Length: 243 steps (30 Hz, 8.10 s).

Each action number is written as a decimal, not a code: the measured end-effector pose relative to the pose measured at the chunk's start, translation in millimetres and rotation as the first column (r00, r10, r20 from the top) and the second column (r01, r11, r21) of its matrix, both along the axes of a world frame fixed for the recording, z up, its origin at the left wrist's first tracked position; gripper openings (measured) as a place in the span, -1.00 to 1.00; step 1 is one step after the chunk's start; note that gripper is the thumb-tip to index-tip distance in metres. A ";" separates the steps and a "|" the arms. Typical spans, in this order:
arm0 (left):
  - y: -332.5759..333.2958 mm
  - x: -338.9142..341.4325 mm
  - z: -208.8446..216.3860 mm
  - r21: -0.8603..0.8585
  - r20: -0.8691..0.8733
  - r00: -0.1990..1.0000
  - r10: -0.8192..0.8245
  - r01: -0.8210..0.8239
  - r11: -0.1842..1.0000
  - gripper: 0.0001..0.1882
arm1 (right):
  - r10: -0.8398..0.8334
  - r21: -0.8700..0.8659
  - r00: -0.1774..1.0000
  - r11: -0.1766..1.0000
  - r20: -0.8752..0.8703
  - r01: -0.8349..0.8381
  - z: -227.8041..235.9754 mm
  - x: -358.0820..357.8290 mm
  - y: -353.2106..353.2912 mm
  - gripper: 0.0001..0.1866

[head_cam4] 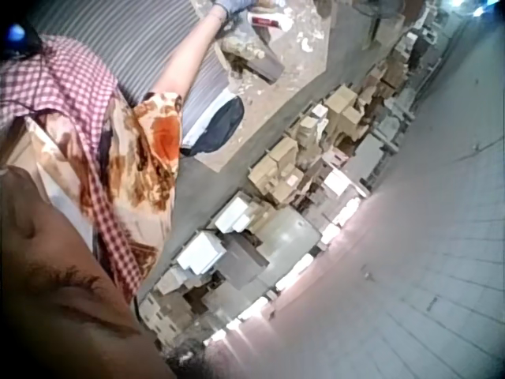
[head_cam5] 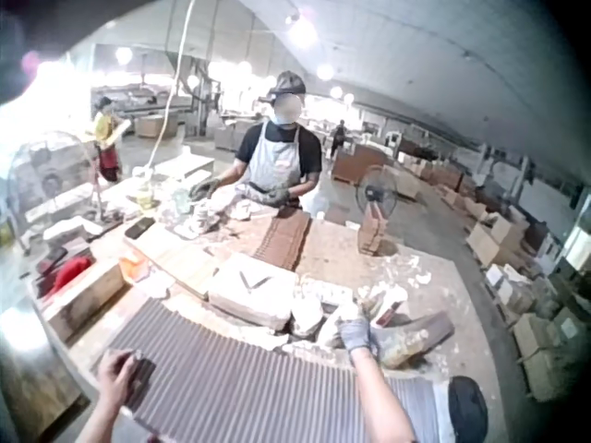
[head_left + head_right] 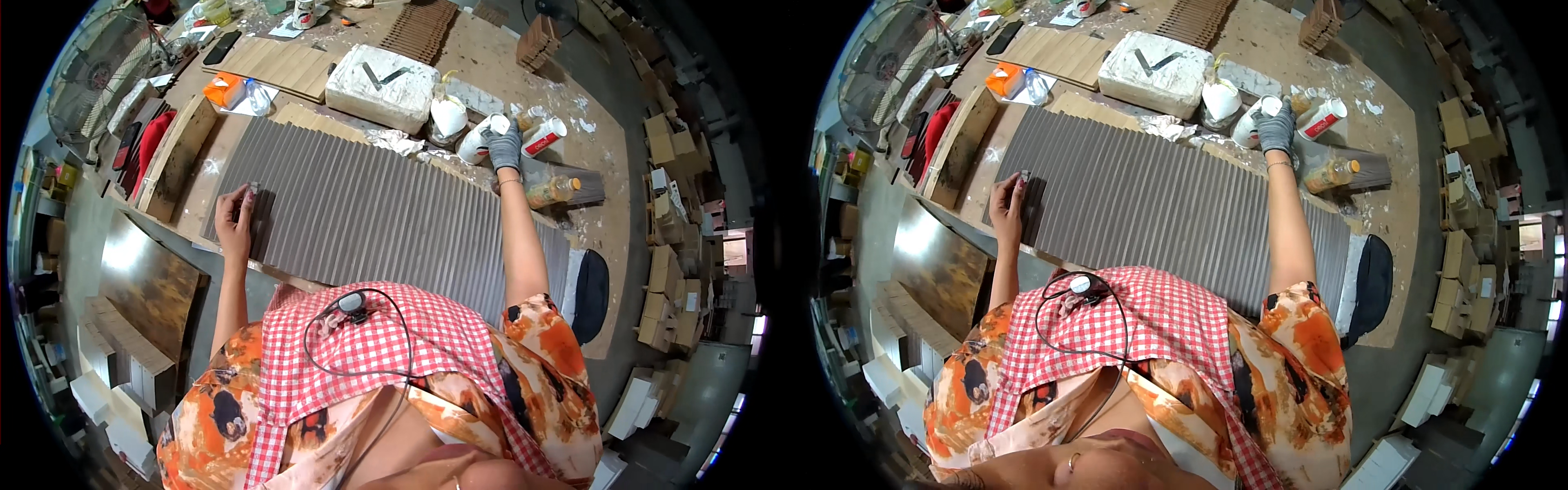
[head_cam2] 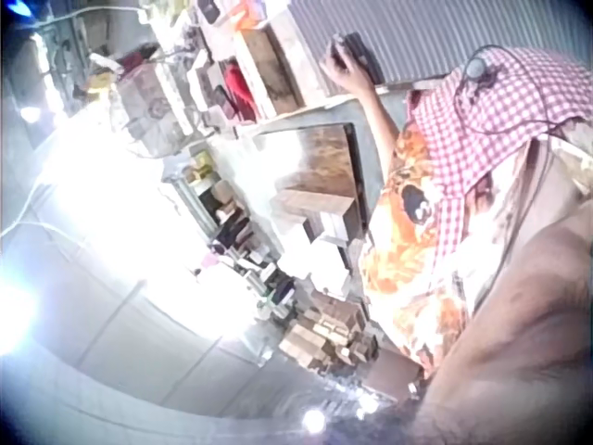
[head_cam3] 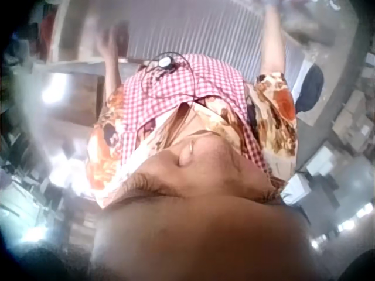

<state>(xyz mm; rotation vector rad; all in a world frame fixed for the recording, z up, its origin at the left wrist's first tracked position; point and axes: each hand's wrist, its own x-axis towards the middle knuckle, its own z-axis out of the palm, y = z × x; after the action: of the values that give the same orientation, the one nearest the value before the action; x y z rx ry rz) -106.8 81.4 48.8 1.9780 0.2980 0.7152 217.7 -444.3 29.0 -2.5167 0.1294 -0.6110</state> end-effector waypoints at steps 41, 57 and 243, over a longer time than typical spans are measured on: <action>-157.5 65.0 94.2 -0.323 -0.032 0.874 -0.484 0.449 0.833 -0.47 | 0.674 0.514 0.674 0.711 -0.302 -0.481 40.5 -250.6 188.2 -0.35; -161.3 57.9 52.4 -0.287 0.041 0.831 -0.554 0.541 0.791 -0.74 | -0.006 -0.371 0.840 0.899 -0.543 -0.234 -4.7 1.9 -10.5 -0.66; -152.1 42.1 54.9 -0.368 -0.127 0.704 -0.699 0.621 0.692 -0.49 | 0.660 0.726 0.706 0.350 0.258 -0.593 77.5 -293.9 153.5 -0.89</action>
<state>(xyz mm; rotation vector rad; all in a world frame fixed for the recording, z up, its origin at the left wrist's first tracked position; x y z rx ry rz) -64.7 -70.6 103.7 1.6987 -0.1716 -0.0739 -76.3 -290.8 106.6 -1.5114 -0.4677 -0.0561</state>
